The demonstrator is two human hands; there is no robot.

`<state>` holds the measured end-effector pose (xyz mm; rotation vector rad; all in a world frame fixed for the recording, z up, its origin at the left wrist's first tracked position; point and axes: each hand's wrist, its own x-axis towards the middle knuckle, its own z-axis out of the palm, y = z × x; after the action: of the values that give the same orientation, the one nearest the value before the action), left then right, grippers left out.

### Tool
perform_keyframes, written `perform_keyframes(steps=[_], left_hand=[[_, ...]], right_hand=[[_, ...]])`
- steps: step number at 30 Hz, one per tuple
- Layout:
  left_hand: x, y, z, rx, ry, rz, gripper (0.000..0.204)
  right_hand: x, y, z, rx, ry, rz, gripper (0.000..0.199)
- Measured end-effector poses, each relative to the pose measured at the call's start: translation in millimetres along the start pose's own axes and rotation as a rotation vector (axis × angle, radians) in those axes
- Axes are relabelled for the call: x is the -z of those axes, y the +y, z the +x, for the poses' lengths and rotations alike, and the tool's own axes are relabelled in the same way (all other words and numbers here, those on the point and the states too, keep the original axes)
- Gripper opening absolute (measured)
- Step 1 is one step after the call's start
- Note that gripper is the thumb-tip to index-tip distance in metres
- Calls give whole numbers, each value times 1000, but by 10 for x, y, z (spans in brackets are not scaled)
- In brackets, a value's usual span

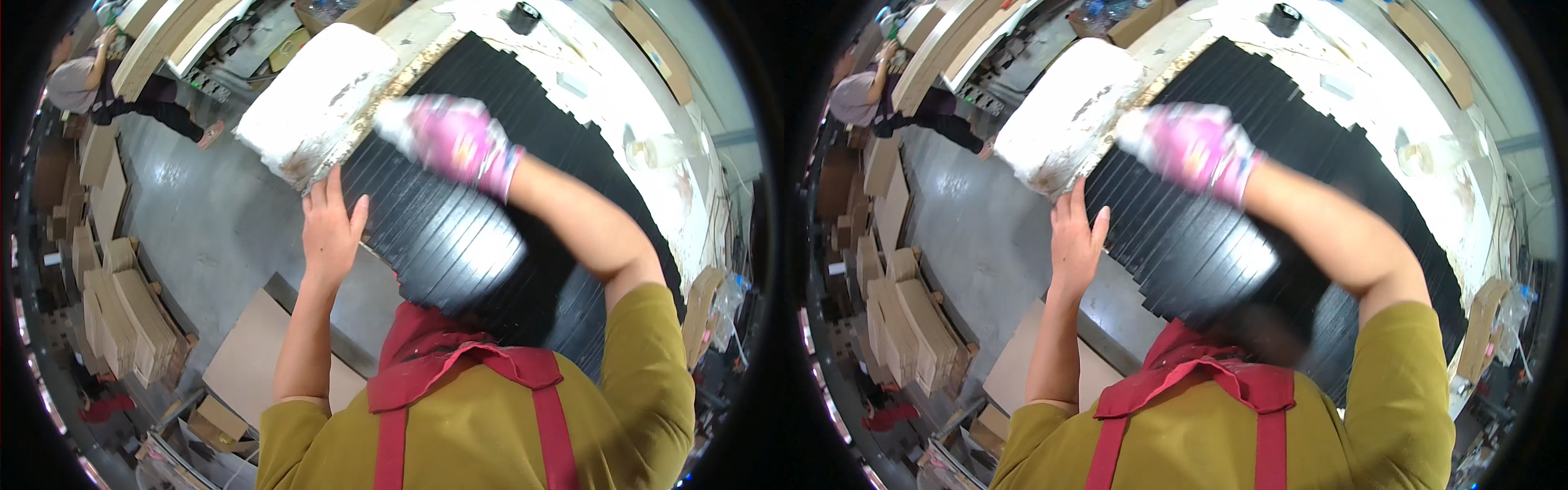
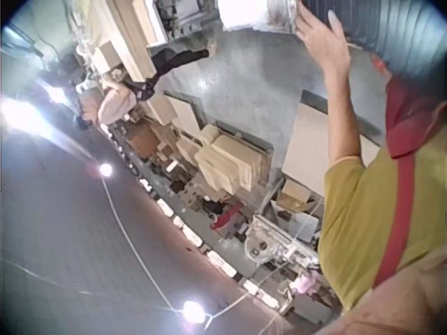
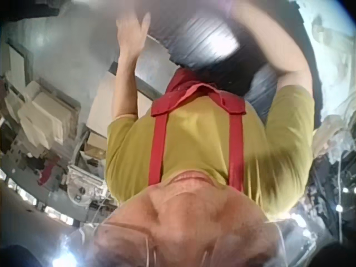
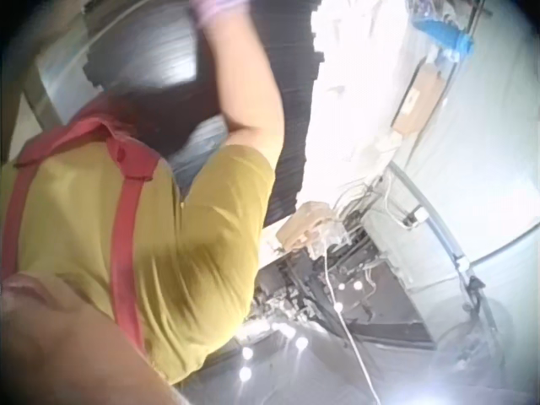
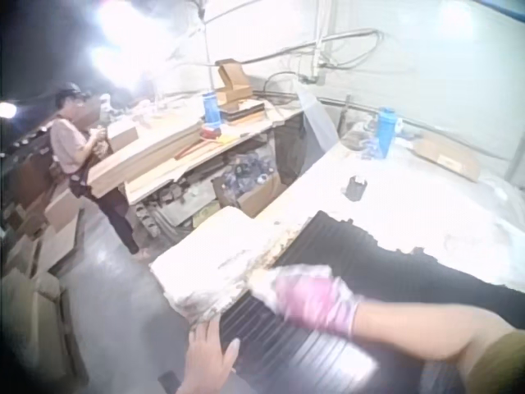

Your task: The person wipes a series of black wooden slats on a workbench with a white cloth, applying a liquid from a bottle to the cloth, and then organizes the slats into a neat stack.

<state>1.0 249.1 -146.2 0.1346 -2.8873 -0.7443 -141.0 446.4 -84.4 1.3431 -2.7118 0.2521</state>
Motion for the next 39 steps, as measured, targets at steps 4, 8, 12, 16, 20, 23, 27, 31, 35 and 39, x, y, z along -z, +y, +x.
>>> perform_keyframes(steps=[4,8,12,16,20,23,27,31,35,39], left_hand=[[-46,45,2,-28,11,7,58],[-54,38,-12,-19,21,35,58],[-109,67,-126,33,118,-118,57],[-143,264,-293,9,248,-123,64],[-143,522,-89,-79,81,220,73],[-199,556,-46,-74,-75,329,82],[-165,497,-93,-67,-95,413,84],[-239,550,-64,-96,-97,407,86],[-250,540,-67,-85,-109,414,87],[-170,462,-127,-72,-112,397,85]], right_hand=[[-216,1047,-173,-354,136,-90,23],[-294,19,-509,8,249,287,24],[-272,-102,-713,23,15,580,22],[-221,1405,-581,-284,361,546,20],[-344,1290,-530,-471,215,89,25],[-320,79,-724,-37,65,218,32],[4,329,-604,-65,32,381,30],[-300,1204,-641,-387,177,176,18],[-332,168,-965,-36,118,430,26],[85,335,-967,-39,100,353,16]])
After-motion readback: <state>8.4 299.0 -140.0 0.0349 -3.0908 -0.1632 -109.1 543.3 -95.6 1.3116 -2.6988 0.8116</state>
